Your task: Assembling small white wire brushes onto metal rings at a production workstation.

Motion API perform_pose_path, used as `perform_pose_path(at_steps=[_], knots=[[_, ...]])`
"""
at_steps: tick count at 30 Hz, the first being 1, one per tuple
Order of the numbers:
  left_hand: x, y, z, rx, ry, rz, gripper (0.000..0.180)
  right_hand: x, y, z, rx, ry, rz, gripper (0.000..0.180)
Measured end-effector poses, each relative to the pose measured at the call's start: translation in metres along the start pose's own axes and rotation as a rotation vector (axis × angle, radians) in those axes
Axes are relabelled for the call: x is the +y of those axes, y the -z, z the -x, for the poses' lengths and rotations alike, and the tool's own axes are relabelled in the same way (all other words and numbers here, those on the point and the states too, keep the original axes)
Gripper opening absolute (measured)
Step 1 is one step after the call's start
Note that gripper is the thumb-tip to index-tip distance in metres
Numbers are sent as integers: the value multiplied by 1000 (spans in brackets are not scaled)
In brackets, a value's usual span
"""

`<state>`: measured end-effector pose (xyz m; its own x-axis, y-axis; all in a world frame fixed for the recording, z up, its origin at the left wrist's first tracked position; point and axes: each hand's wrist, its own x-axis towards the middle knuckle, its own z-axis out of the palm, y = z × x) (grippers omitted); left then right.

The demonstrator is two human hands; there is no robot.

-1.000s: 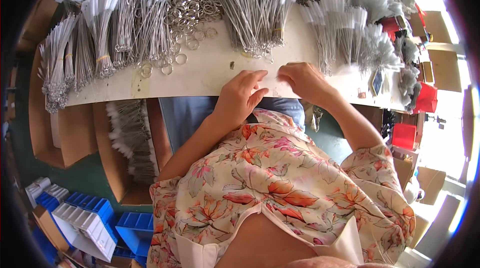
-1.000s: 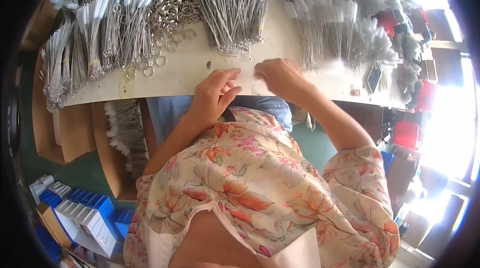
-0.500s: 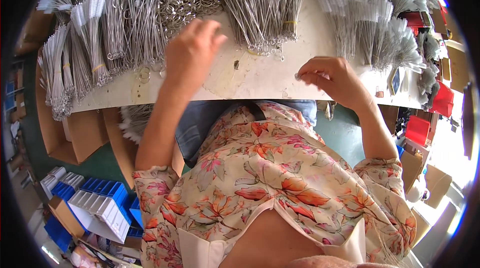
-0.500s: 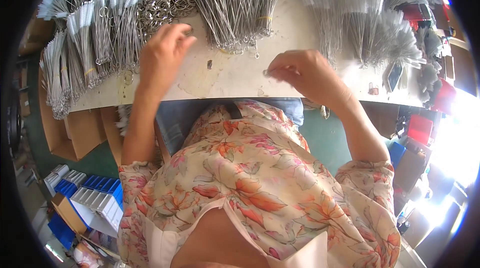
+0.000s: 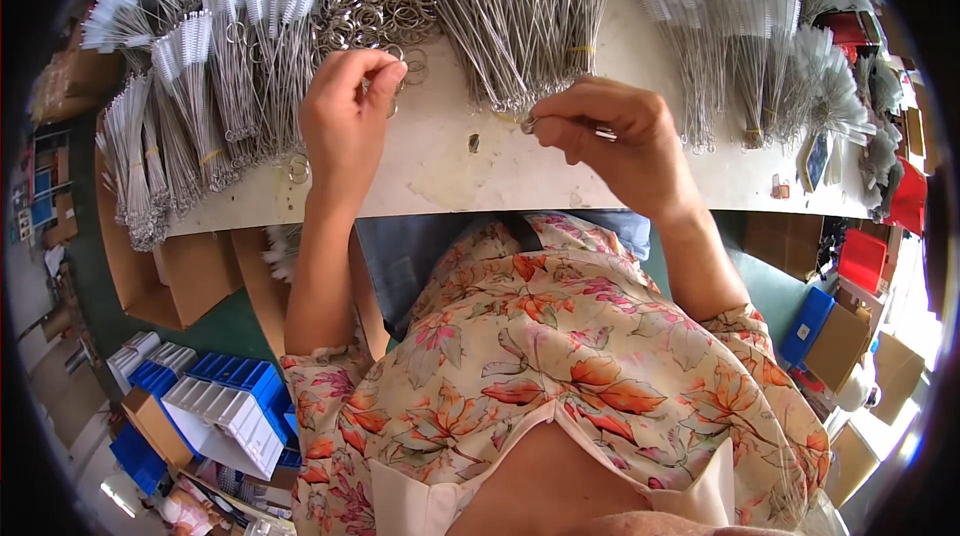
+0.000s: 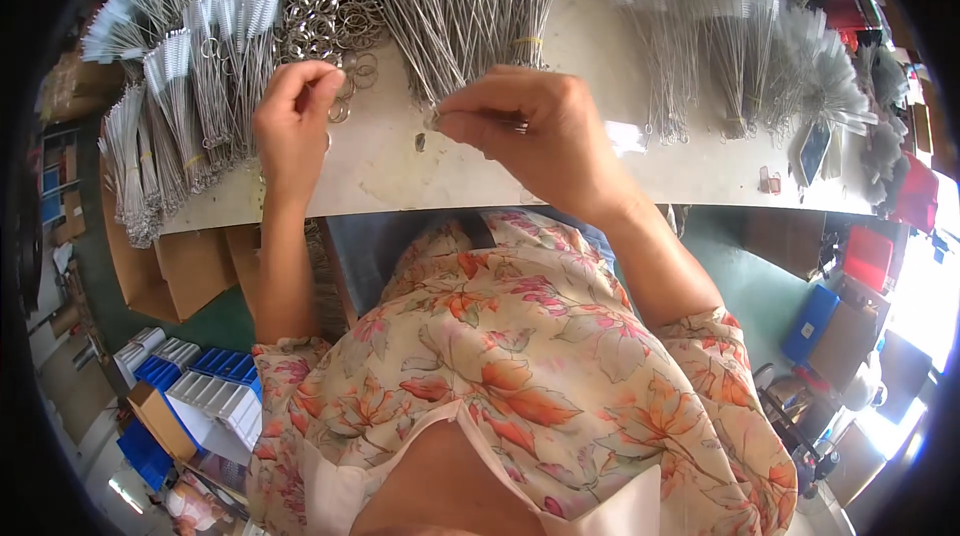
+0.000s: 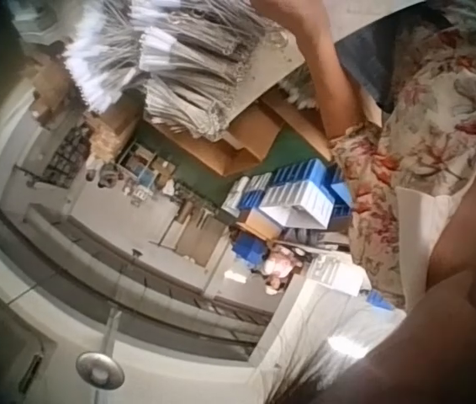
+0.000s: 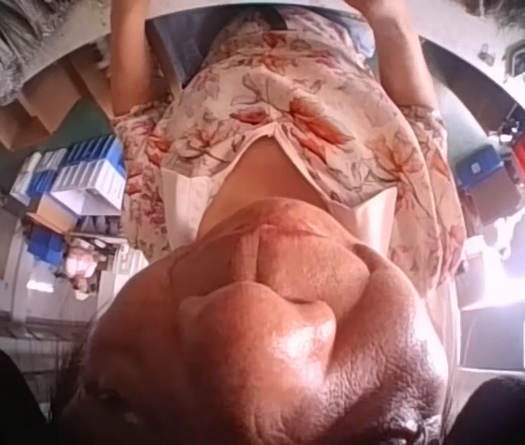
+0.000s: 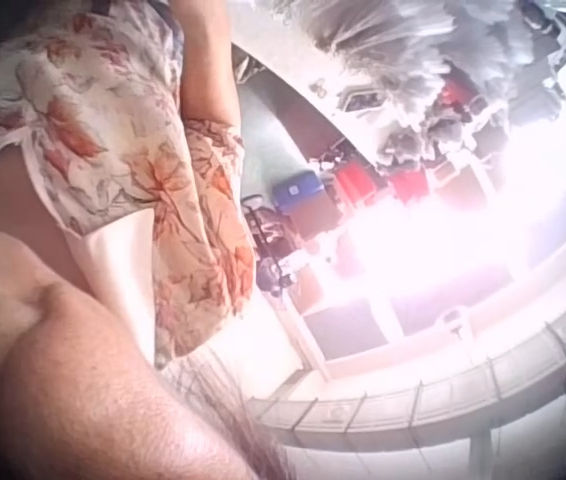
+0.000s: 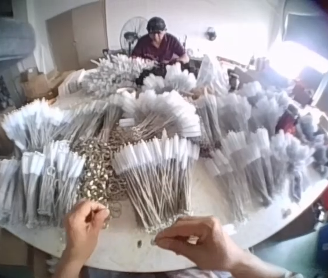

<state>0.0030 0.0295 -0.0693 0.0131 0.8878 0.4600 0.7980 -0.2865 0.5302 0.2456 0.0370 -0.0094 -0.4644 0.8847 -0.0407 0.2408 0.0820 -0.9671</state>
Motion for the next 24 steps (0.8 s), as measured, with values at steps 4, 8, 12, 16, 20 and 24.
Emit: perform_pose_path(at_steps=[4, 8, 12, 16, 20, 24], knots=[[48, 19, 9, -65, 574, 1109, 17, -19, 0, -7, -29, 37, -232, 10], [67, 11, 13, -71, 548, 1545, 17, -22, -23, -14, -51, 150, -259, 9], [70, 6, 16, -56, 521, 1657, 16, -23, -35, -12, -67, 180, -262, 7], [72, 10, 14, 43, 485, 1587, 17, -18, -38, -10, -5, 494, 16, 13], [69, 16, 18, 19, 391, 1413, 19, -10, -41, -9, 45, 522, 1, 15], [74, 25, 17, -53, 398, 1470, 22, -5, -34, -14, 181, 961, 422, 22]])
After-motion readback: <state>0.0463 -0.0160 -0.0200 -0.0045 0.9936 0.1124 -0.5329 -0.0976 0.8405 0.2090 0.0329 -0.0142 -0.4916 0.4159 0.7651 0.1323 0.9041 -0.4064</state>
